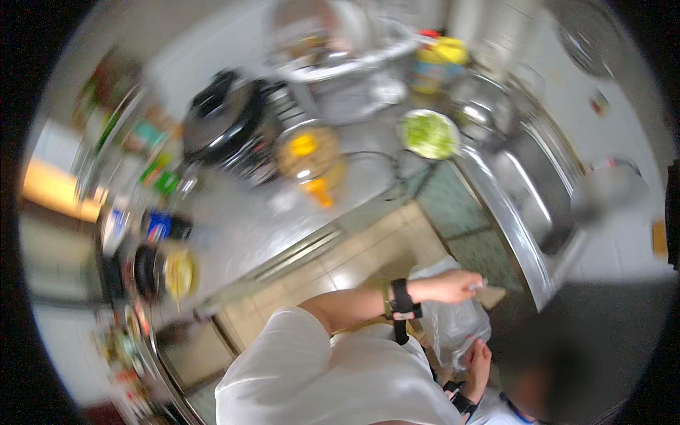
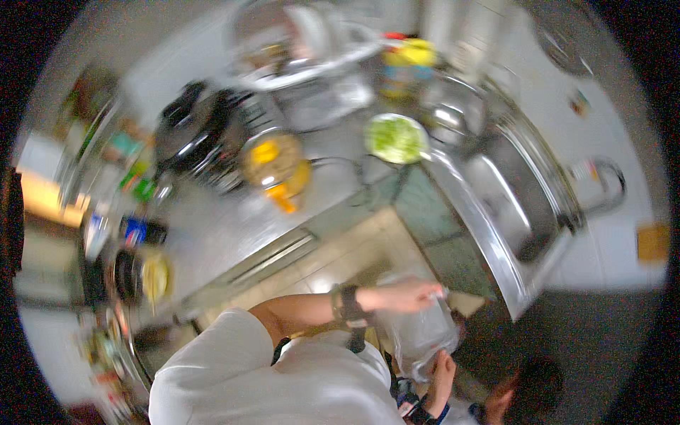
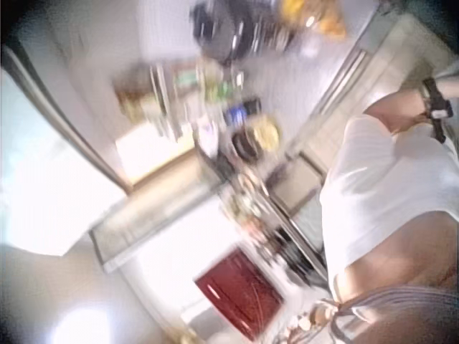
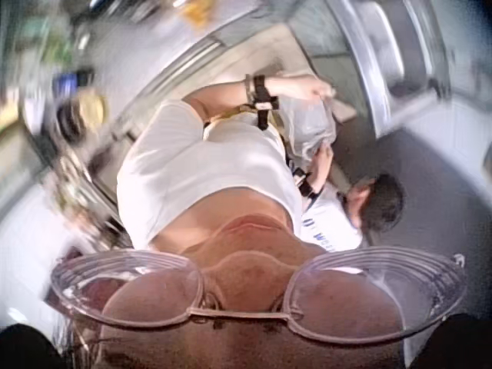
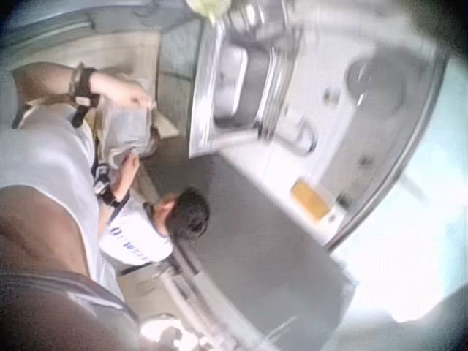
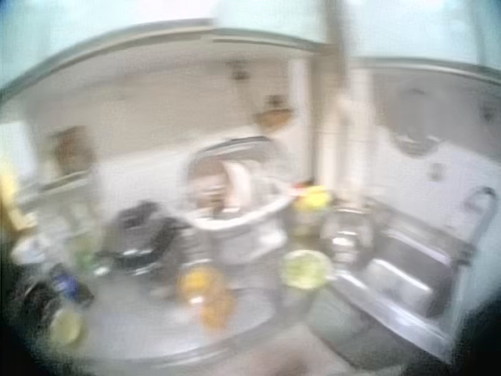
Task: The person washes a metal bowl, rinses a plastic bag, and then washes a wooden cutting board and a cleaver under running water in a kitchen sink. They also handle a whole fish, placing it into the plastic bag.
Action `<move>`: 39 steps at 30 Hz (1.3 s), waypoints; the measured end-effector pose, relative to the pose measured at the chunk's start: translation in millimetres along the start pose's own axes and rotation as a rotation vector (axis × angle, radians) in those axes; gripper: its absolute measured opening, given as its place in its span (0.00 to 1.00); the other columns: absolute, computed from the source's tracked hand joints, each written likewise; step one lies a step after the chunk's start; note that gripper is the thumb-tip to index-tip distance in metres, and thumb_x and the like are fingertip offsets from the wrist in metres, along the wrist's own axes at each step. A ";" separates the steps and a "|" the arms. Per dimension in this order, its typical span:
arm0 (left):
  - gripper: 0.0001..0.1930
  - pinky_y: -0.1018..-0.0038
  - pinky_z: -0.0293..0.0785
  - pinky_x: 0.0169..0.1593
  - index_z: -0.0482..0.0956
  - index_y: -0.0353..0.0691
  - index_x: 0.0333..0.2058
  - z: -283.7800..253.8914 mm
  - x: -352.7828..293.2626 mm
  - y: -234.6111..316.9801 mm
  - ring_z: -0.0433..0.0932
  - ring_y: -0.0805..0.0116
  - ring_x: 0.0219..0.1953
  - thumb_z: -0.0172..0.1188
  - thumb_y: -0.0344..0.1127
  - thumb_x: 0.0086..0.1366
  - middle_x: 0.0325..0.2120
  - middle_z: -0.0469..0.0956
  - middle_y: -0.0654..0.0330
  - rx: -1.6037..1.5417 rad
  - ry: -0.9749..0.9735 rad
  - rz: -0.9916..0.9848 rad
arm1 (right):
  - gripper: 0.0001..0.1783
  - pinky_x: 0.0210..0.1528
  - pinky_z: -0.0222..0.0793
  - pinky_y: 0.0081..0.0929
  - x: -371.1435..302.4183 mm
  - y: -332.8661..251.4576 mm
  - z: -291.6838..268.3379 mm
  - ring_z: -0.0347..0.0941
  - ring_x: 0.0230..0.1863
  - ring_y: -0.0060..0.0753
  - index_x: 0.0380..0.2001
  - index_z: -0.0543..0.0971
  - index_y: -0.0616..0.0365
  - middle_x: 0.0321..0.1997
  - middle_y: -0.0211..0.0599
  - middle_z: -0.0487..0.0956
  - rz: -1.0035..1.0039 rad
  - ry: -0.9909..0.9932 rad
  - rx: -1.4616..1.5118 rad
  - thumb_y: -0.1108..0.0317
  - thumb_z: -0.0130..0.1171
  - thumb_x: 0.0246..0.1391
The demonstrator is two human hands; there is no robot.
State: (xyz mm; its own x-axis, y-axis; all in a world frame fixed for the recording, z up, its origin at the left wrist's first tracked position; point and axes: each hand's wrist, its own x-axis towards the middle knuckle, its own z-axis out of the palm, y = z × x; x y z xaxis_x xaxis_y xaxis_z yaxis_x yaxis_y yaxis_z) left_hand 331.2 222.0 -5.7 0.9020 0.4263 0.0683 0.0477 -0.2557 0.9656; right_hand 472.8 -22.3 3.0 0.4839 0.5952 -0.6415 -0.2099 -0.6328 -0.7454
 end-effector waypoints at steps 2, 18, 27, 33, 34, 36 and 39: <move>0.14 0.62 0.70 0.35 0.71 0.38 0.42 -12.7 -38.4 25.1 0.77 0.52 0.33 0.52 0.35 0.58 0.32 0.77 0.50 0.073 0.007 -0.106 | 0.19 0.19 0.43 0.15 6.4 -20.8 20.4 0.51 0.17 0.13 0.25 0.76 0.58 0.15 0.16 0.61 -0.045 -0.127 -0.228 0.55 0.49 0.61; 0.15 0.78 0.64 0.24 0.68 0.42 0.49 25.5 -434.3 154.7 0.65 0.79 0.19 0.50 0.35 0.65 0.18 0.67 0.67 -0.167 1.293 -0.290 | 0.09 0.22 0.52 0.13 -120.8 -41.8 204.0 0.59 0.21 0.09 0.26 0.72 0.57 0.21 0.19 0.68 -0.356 -1.038 -0.443 0.68 0.51 0.60; 0.25 0.77 0.63 0.28 0.57 0.44 0.60 181.5 -677.8 218.7 0.62 0.77 0.23 0.48 0.33 0.65 0.20 0.64 0.67 0.046 1.990 -0.435 | 0.15 0.20 0.52 0.17 -283.9 57.9 404.2 0.58 0.18 0.13 0.25 0.76 0.60 0.15 0.21 0.66 -0.676 -1.624 -1.123 0.59 0.54 0.57; 0.29 0.65 0.65 0.26 0.50 0.44 0.61 304.2 -767.2 263.9 0.69 0.56 0.19 0.49 0.33 0.63 0.16 0.68 0.51 0.012 2.337 -0.624 | 0.18 0.22 0.60 0.21 -446.0 184.5 507.5 0.63 0.19 0.18 0.28 0.76 0.66 0.15 0.29 0.70 -0.914 -1.995 -1.574 0.58 0.59 0.53; 0.29 0.65 0.65 0.26 0.49 0.44 0.61 320.1 -775.6 271.8 0.69 0.56 0.19 0.49 0.33 0.63 0.16 0.68 0.51 -0.019 2.410 -0.656 | 0.19 0.23 0.61 0.22 -467.4 206.2 520.0 0.64 0.19 0.19 0.26 0.75 0.66 0.15 0.30 0.71 -1.036 -2.058 -1.597 0.57 0.60 0.52; 0.29 0.66 0.65 0.26 0.49 0.43 0.61 353.1 -786.9 290.1 0.70 0.58 0.19 0.48 0.32 0.63 0.17 0.68 0.51 -0.003 2.592 -0.630 | 0.22 0.24 0.63 0.24 -505.6 246.0 541.4 0.67 0.21 0.23 0.23 0.74 0.66 0.15 0.32 0.71 -1.291 -2.183 -1.599 0.54 0.63 0.49; 0.30 0.72 0.62 0.23 0.47 0.44 0.63 395.9 -792.5 310.1 0.65 0.72 0.18 0.46 0.30 0.64 0.15 0.66 0.58 0.078 2.868 -0.619 | 0.21 0.24 0.64 0.30 -585.1 296.2 546.9 0.69 0.19 0.36 0.18 0.72 0.63 0.16 0.38 0.72 -1.639 -2.414 -1.496 0.55 0.64 0.46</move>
State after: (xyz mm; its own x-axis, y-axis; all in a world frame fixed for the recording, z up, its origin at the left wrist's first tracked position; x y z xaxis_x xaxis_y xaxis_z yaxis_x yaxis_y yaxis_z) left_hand -198.9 -538.7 140.2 -0.9718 -0.2356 -0.0056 -0.0436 0.1566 0.9867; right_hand -337.1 -287.1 58.5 -0.7333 -0.6346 -0.2438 -0.4039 0.6952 -0.5947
